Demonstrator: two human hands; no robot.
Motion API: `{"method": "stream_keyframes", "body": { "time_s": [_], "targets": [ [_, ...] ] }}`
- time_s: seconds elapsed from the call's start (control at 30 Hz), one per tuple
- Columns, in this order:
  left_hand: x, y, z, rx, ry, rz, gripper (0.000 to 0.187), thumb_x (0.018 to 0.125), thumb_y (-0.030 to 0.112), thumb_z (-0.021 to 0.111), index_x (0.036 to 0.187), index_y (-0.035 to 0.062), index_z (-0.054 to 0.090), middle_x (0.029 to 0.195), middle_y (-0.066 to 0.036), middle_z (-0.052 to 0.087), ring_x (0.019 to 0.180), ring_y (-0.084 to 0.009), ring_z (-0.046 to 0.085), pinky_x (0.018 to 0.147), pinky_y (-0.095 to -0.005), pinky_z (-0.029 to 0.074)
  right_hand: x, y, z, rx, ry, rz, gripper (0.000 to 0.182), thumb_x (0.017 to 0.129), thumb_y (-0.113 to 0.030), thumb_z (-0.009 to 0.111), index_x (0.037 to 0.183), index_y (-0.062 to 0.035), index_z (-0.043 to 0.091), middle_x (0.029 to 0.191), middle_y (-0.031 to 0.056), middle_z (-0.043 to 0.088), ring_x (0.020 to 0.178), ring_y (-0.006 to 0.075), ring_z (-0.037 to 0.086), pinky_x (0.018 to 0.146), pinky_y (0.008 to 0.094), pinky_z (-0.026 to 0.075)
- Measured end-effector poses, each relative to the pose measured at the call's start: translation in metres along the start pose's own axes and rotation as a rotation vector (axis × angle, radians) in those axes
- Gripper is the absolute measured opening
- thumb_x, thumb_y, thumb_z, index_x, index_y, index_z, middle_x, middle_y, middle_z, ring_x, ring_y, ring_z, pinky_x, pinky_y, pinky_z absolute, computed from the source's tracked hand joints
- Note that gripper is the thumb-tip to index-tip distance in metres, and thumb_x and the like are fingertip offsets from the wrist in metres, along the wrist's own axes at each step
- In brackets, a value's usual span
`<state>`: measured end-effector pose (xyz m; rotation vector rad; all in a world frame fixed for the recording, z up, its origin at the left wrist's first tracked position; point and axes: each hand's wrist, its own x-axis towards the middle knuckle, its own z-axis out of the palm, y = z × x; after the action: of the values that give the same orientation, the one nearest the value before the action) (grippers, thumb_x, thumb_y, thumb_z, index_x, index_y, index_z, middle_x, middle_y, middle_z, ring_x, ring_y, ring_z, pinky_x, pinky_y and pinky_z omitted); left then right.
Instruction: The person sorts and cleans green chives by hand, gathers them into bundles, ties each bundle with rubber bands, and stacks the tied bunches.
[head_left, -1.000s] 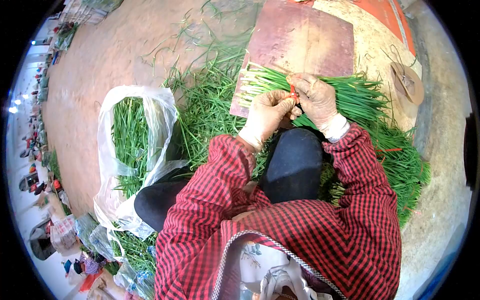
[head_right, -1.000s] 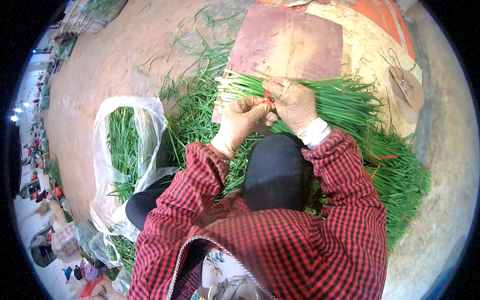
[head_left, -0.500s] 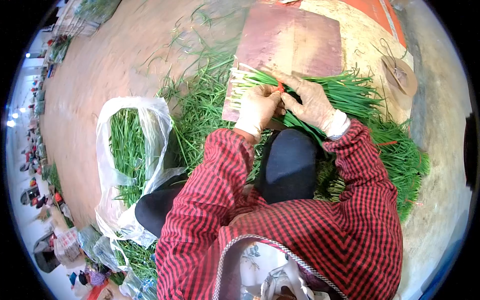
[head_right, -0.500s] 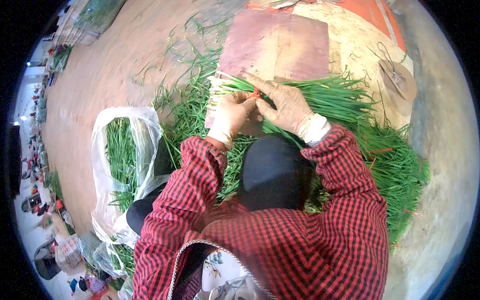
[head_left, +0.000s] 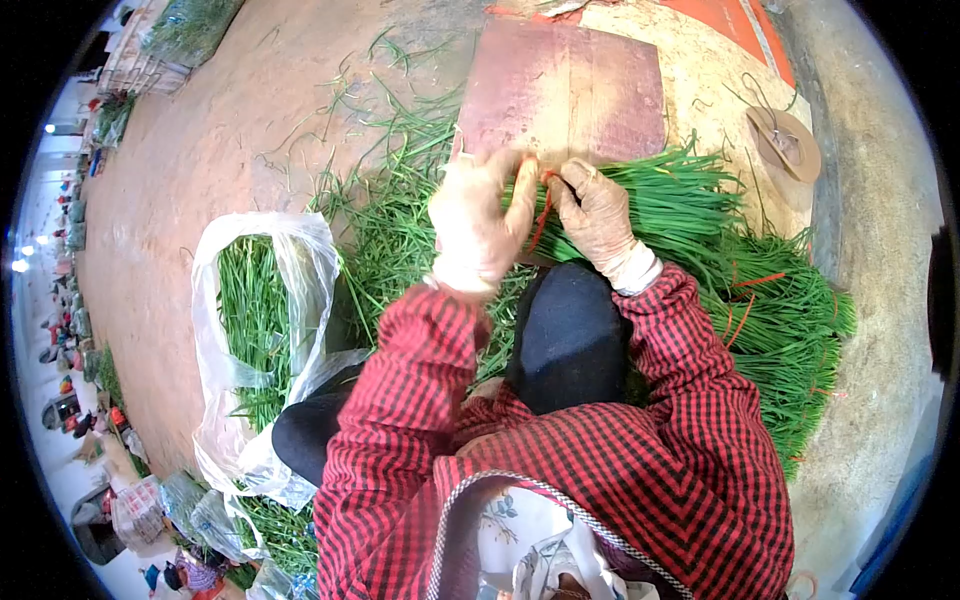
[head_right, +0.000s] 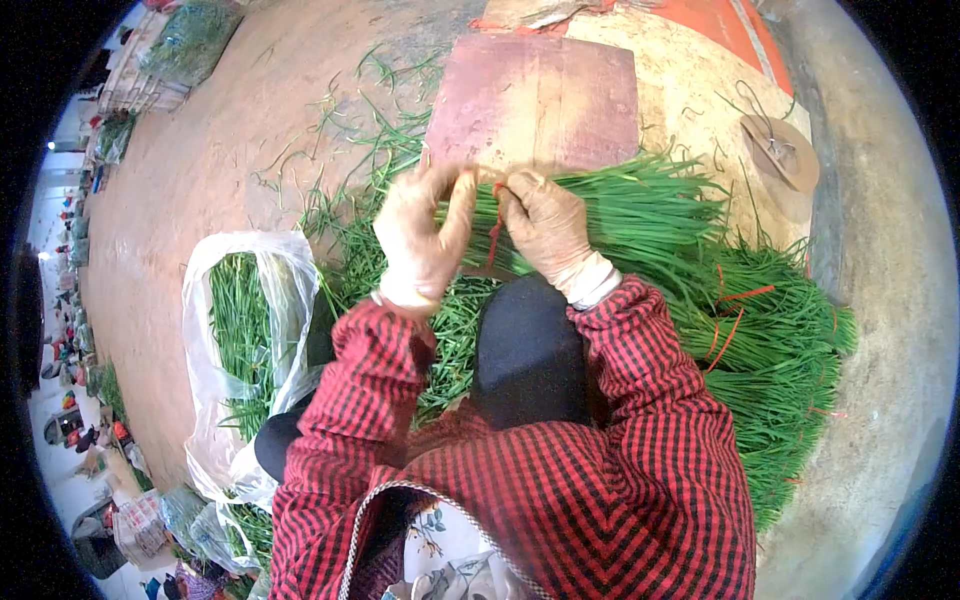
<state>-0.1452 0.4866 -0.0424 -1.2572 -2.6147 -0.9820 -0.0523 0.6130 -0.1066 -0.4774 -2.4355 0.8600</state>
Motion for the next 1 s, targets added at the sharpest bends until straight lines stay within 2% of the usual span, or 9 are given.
{"method": "stream_keyframes", "body": {
  "time_s": [0.03, 0.1, 0.17, 0.33, 0.53, 0.63, 0.77, 0.9, 1.0],
  "targets": [
    [0.012, -0.008, 0.001, -0.057, 0.074, 0.143, 0.024, 0.088, 0.024, 0.060, 0.104, 0.0093, 0.069, 0.099, -0.013, 0.069, 0.099, -0.0304, 0.062, 0.094, -0.0400, 0.044, 0.000, -0.010, -0.004, 0.000, -0.008, 0.003, 0.007, 0.089, -0.011, 0.060, 0.094, -0.0092, 0.064, 0.084, 0.0110, 0.064, 0.074, 0.0287, 0.065, 0.064, 0.0354, 0.051],
    [0.017, -0.042, 0.026, 0.215, 0.125, 0.299, 0.027, 0.090, 0.026, 0.052, 0.103, 0.0088, 0.069, 0.097, -0.014, 0.068, 0.098, -0.0324, 0.062, 0.104, -0.0447, 0.037, 0.009, -0.029, -0.010, 0.329, 0.098, -0.093, 0.004, 0.090, -0.008, 0.060, 0.093, -0.0064, 0.063, 0.081, 0.0108, 0.062, 0.070, 0.0238, 0.064, 0.063, 0.0324, 0.049],
    [0.017, -0.049, 0.015, 0.100, -0.084, 0.114, 0.030, 0.091, 0.025, 0.047, 0.102, 0.0087, 0.069, 0.098, -0.014, 0.069, 0.098, -0.0321, 0.063, 0.108, -0.0483, 0.032, 0.026, -0.042, -0.028, 0.479, 0.183, -0.087, 0.006, 0.093, -0.005, 0.057, 0.092, -0.0023, 0.062, 0.081, 0.0087, 0.062, 0.074, 0.0180, 0.062, 0.065, 0.0302, 0.049],
    [0.012, -0.020, -0.012, 0.180, 0.120, 0.172, 0.030, 0.085, 0.022, 0.051, 0.108, 0.0090, 0.066, 0.100, -0.011, 0.065, 0.101, -0.0302, 0.059, 0.106, -0.0502, 0.032, 0.030, -0.049, -0.042, 0.397, 0.251, -0.209, 0.007, 0.090, -0.008, 0.061, 0.094, -0.0043, 0.065, 0.095, 0.0076, 0.066, 0.099, 0.0262, 0.062, 0.093, 0.0374, 0.046],
    [-0.040, -0.055, 0.051, 0.204, -0.035, -0.035, 0.059, 0.089, 0.026, 0.047, 0.144, 0.0075, 0.037, 0.144, -0.015, 0.039, 0.137, -0.0317, 0.033, 0.114, -0.0533, 0.018, -0.002, -0.005, -0.004, 0.176, 0.147, -0.138, 0.011, 0.086, -0.011, 0.064, 0.094, -0.0062, 0.068, 0.107, 0.0070, 0.064, 0.114, 0.0316, 0.054, 0.100, 0.0413, 0.042],
    [-0.033, -0.066, 0.042, 0.091, -0.071, 0.012, 0.058, 0.089, 0.025, 0.052, 0.142, 0.0067, 0.039, 0.139, -0.017, 0.045, 0.131, -0.0358, 0.039, 0.110, -0.0543, 0.025, -0.007, -0.009, -0.006, 0.093, 0.198, -0.174, 0.012, 0.082, -0.013, 0.067, 0.093, -0.0078, 0.068, 0.103, 0.0069, 0.063, 0.111, 0.0323, 0.055, 0.096, 0.0418, 0.044],
    [-0.018, -0.060, 0.011, -0.038, 0.097, 0.055, 0.052, 0.076, 0.011, 0.070, 0.127, 0.0093, 0.056, 0.128, -0.016, 0.054, 0.116, -0.0348, 0.052, 0.102, -0.0429, 0.038, -0.013, -0.025, -0.018, -0.032, 0.128, -0.285, 0.009, 0.081, -0.017, 0.068, 0.089, -0.0136, 0.070, 0.091, 0.0046, 0.060, 0.095, 0.0284, 0.057, 0.080, 0.0393, 0.048],
    [-0.016, -0.051, 0.003, 0.050, -0.047, 0.135, 0.053, 0.072, 0.023, 0.077, 0.121, 0.0111, 0.061, 0.126, -0.014, 0.055, 0.114, -0.0342, 0.052, 0.101, -0.0442, 0.039, -0.029, -0.017, -0.021, -0.070, -0.019, -0.062, 0.013, 0.083, -0.017, 0.067, 0.095, -0.0117, 0.070, 0.085, 0.0037, 0.063, 0.085, 0.0245, 0.061, 0.070, 0.0330, 0.051],
    [-0.012, -0.047, 0.012, 0.069, -0.129, 0.162, 0.059, 0.071, 0.037, 0.080, 0.117, 0.0061, 0.063, 0.129, -0.014, 0.055, 0.118, -0.0335, 0.050, 0.101, -0.0439, 0.039, -0.040, -0.004, -0.011, 0.426, 0.002, 0.185, 0.013, 0.089, -0.009, 0.064, 0.100, -0.0063, 0.070, 0.092, 0.0077, 0.067, 0.087, 0.0204, 0.064, 0.077, 0.0280, 0.050]
  ]
}}
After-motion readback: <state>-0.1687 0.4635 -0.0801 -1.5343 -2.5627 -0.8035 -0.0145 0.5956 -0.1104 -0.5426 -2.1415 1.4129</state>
